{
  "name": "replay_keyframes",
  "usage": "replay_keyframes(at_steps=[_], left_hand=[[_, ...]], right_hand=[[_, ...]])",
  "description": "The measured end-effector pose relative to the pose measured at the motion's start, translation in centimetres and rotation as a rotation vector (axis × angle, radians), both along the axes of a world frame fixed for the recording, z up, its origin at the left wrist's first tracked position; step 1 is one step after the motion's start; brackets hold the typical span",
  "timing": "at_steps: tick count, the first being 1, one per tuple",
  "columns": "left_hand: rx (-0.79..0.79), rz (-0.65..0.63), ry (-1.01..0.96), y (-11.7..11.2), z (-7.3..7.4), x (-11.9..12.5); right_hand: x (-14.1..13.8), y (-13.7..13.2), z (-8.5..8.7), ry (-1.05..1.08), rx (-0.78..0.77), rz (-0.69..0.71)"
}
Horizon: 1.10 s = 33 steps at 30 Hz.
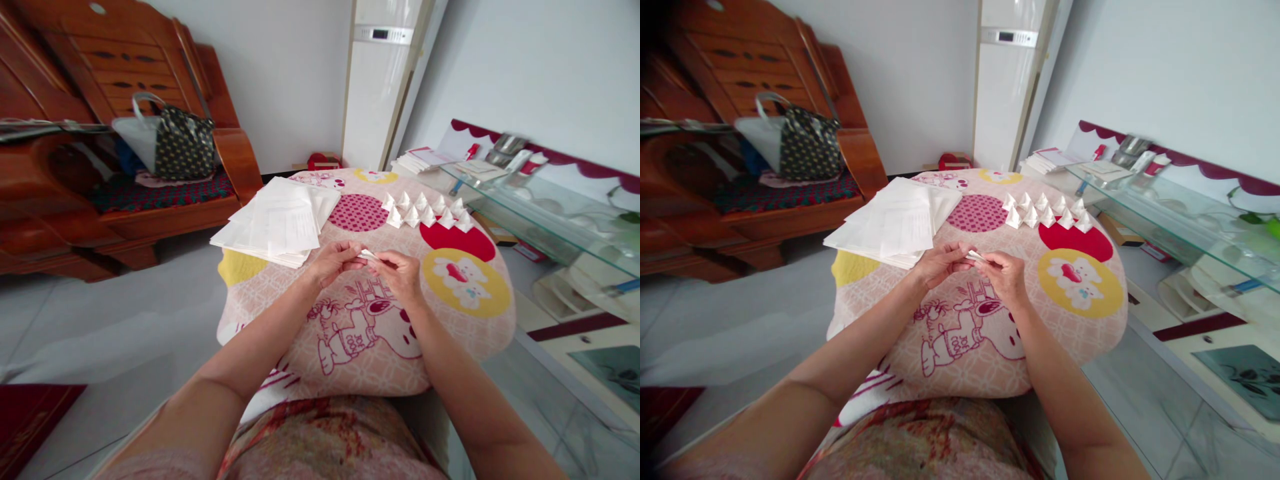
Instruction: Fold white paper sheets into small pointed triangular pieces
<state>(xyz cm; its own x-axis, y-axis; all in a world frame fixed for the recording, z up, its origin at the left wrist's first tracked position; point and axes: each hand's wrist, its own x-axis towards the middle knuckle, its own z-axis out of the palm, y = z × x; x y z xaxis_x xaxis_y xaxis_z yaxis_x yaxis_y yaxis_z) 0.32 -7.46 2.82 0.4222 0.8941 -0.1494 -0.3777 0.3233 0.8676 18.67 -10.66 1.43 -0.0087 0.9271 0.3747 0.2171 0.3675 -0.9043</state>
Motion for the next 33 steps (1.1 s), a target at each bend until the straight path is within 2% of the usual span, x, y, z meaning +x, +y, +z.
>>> replay_keyframes(at_steps=[6,11,16,21,27,30,33], left_hand=[[0.083,0.036,0.002,0.1,-0.2,0.0],[0.178,0.097,0.074,0.3,-0.8,0.0],[0.26,0.165,0.145,0.3,-1.0,0.0],[0.319,0.224,0.354,0.5,-1.5,0.3],[0.333,0.159,0.572,0.8,-2.9,0.7],[0.488,0.138,0.747,0.6,-2.9,0.7],[0.691,0.254,0.921,0.4,-2.4,0.4]], right_hand=[[0.2,0.0,0.1,-0.053,-0.028,0.013],[0.0,-0.2,0.5,0.007,-0.077,0.041],[0.3,0.0,0.3,0.015,-0.061,-0.002],[0.9,0.5,0.0,-0.217,0.145,-0.113],[0.8,0.7,-0.1,-0.419,0.159,0.026],[0.8,1.1,-0.6,-0.478,0.128,0.045],[0.7,1.4,-1.2,-0.517,0.094,0.049]])
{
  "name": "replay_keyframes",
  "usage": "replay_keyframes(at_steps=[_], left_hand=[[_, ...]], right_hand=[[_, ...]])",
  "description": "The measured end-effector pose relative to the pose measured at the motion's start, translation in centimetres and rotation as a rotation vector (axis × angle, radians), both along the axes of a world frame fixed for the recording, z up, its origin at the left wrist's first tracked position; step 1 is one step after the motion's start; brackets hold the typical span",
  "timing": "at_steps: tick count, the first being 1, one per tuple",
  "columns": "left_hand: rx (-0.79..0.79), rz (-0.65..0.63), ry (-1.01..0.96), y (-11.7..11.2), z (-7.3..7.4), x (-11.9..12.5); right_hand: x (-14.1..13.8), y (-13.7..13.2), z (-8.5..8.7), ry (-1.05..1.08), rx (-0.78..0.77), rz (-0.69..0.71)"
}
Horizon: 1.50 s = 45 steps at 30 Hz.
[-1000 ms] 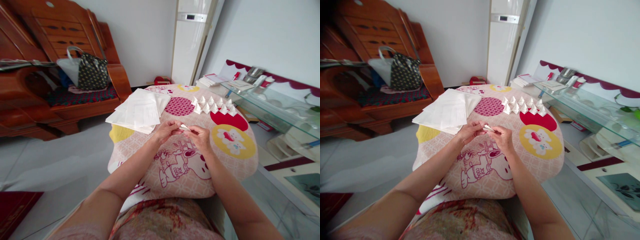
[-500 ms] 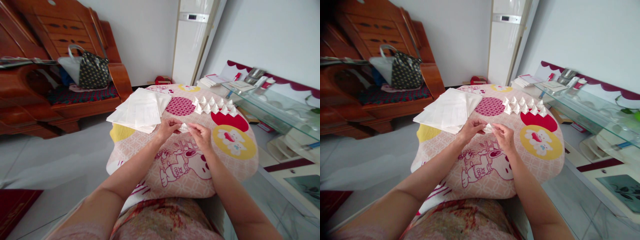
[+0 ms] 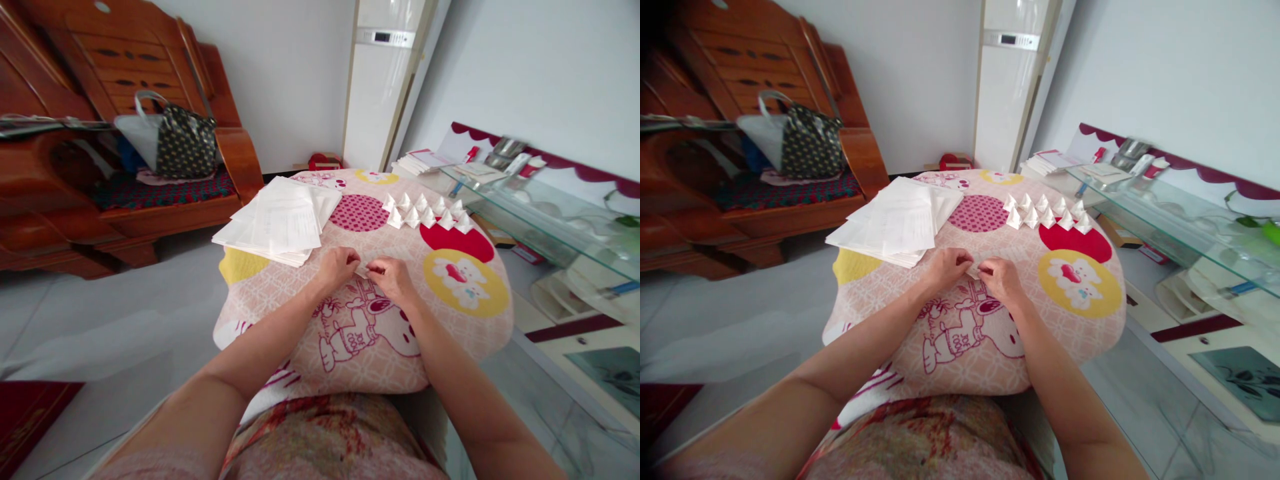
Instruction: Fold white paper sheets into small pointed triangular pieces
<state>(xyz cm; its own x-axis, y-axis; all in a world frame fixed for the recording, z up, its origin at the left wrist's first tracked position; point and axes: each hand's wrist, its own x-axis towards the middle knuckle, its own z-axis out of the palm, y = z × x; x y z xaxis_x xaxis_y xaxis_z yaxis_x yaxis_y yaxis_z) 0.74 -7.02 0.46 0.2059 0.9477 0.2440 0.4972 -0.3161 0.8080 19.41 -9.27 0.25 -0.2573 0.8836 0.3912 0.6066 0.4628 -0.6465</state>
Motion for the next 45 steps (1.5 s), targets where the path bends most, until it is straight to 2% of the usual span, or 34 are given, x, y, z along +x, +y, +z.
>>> replay_keyframes(at_steps=[2,7,11,16,25,33,45], left_hand=[[0.078,0.026,0.015,-0.1,0.4,-0.2],[0.048,-0.176,0.022,-0.2,0.6,-0.3],[0.07,-0.224,0.124,-0.3,0.1,-0.3],[0.064,-0.188,0.142,-0.3,-0.1,-0.3],[0.034,-0.116,0.352,-0.8,0.4,0.5],[-0.015,-0.087,0.239,-0.1,1.1,-0.4],[-0.075,-0.168,0.138,0.5,1.1,-1.2]], right_hand=[[0.0,0.1,-0.2,-0.016,-0.016,-0.001],[0.0,0.2,-0.4,-0.033,-0.016,-0.01],[-0.1,0.1,-0.3,-0.056,-0.013,-0.003],[-0.3,0.0,-0.2,-0.061,0.041,0.015],[-0.4,0.0,-0.3,-0.086,0.076,-0.019],[0.1,0.0,-0.3,0.014,0.031,-0.055],[0.4,0.0,-0.3,0.025,0.066,0.013]])
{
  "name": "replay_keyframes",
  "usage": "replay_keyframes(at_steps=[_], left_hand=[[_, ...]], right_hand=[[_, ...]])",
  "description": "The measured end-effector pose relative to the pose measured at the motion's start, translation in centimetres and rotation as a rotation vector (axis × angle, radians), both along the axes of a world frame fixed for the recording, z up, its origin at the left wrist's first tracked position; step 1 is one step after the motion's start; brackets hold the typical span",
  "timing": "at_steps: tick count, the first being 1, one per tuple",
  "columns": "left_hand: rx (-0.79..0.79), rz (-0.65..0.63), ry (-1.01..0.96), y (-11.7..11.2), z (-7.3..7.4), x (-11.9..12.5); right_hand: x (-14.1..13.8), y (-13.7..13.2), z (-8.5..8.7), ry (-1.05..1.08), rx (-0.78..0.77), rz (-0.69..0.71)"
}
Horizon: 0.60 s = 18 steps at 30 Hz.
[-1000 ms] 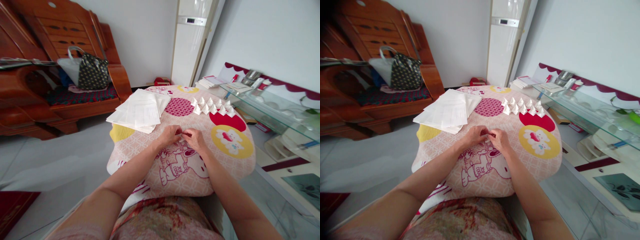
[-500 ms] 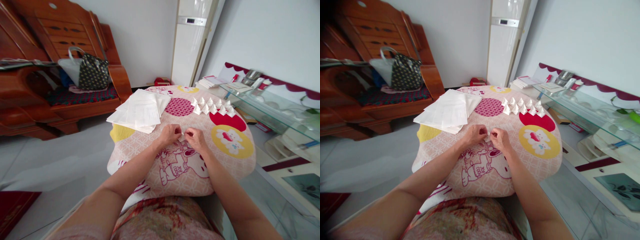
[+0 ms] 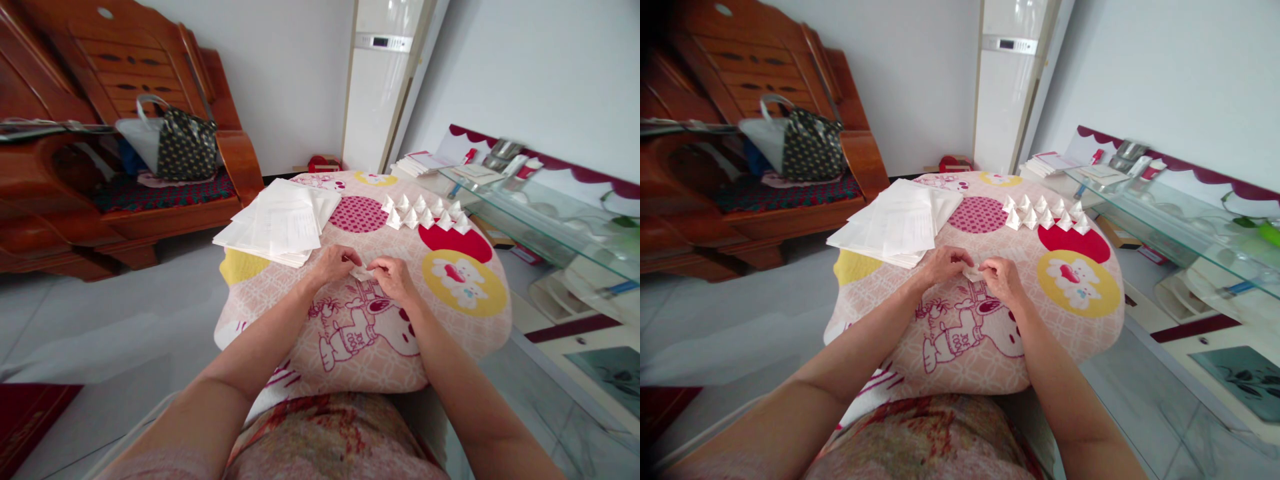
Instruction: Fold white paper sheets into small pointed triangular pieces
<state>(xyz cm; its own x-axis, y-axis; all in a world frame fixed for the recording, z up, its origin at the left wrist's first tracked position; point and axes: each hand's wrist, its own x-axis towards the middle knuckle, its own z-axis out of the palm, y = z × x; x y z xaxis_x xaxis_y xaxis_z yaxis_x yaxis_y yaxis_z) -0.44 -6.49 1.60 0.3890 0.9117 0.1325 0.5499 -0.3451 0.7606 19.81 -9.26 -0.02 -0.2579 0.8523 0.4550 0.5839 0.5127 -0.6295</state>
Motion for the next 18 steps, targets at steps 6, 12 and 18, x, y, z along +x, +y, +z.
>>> replay_keyframes(at_steps=[6,12,18], left_hand=[[0.059,0.02,0.015,0.34,-0.57,-0.09],[0.09,-0.008,0.098,0.12,-0.33,-0.11],[0.13,0.066,0.126,-0.28,0.11,-0.02]], right_hand=[[0.32,0.05,0.04,-0.005,-0.006,0.014],[0.46,0.12,0.11,-0.049,-0.001,0.039],[0.47,0.05,0.27,-0.102,0.015,0.027]])
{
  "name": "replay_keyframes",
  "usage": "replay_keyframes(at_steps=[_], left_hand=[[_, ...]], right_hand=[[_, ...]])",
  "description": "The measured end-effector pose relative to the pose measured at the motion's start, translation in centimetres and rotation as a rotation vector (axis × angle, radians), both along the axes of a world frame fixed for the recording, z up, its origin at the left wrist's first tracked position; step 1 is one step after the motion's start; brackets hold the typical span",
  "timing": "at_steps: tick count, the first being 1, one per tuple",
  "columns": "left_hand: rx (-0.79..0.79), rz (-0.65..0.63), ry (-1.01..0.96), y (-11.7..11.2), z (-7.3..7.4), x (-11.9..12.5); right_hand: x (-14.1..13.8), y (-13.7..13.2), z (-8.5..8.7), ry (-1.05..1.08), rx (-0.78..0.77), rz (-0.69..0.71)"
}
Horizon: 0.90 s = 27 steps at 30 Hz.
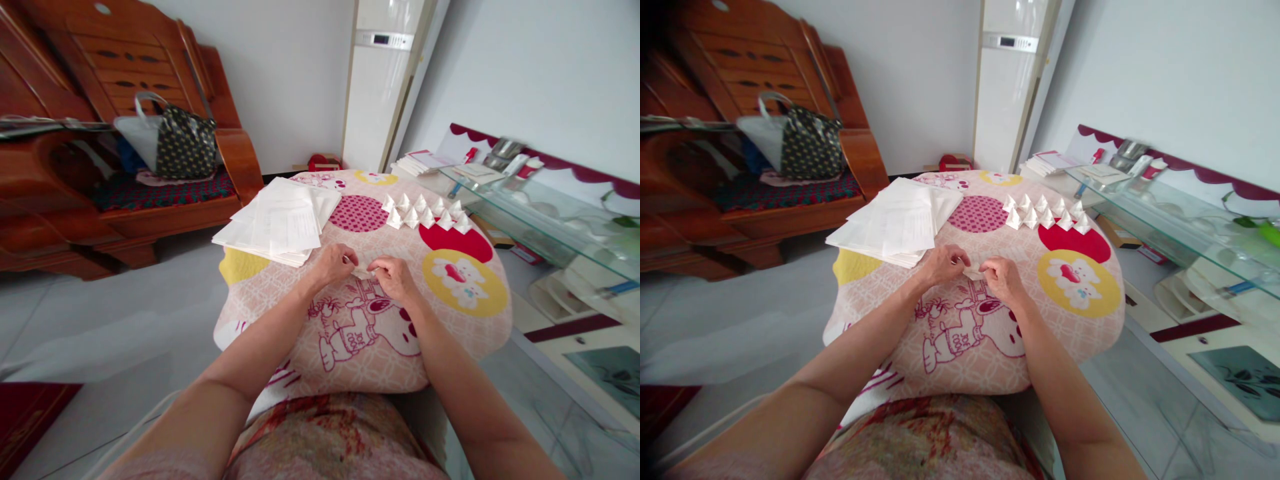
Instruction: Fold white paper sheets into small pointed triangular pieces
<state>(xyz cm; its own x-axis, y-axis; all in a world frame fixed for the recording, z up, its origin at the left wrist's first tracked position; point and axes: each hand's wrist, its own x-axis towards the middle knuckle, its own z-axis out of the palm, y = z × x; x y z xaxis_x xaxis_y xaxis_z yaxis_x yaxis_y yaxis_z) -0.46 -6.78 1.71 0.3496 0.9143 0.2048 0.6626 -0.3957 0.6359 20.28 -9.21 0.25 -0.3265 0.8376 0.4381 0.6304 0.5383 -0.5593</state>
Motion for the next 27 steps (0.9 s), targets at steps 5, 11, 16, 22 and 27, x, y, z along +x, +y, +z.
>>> replay_keyframes(at_steps=[5,11,16,22,27], left_hand=[[0.009,0.048,-0.027,0.0,0.01,-0.15],[-0.009,0.07,-0.019,0.03,-0.1,-0.12],[-0.072,0.014,0.0,-0.13,0.39,-0.38],[-0.08,-0.059,0.013,-0.2,0.66,-0.88],[-0.063,-0.064,0.035,-0.19,0.63,-0.85]], right_hand=[[-0.2,-0.29,0.19,-0.051,0.029,-0.03],[-0.69,-0.29,0.23,-0.123,0.006,-0.065],[-0.79,-0.38,0.37,-0.122,-0.022,-0.061],[-0.87,-0.49,0.37,-0.129,-0.02,-0.068],[-0.82,-0.4,0.17,-0.121,-0.014,-0.063]])
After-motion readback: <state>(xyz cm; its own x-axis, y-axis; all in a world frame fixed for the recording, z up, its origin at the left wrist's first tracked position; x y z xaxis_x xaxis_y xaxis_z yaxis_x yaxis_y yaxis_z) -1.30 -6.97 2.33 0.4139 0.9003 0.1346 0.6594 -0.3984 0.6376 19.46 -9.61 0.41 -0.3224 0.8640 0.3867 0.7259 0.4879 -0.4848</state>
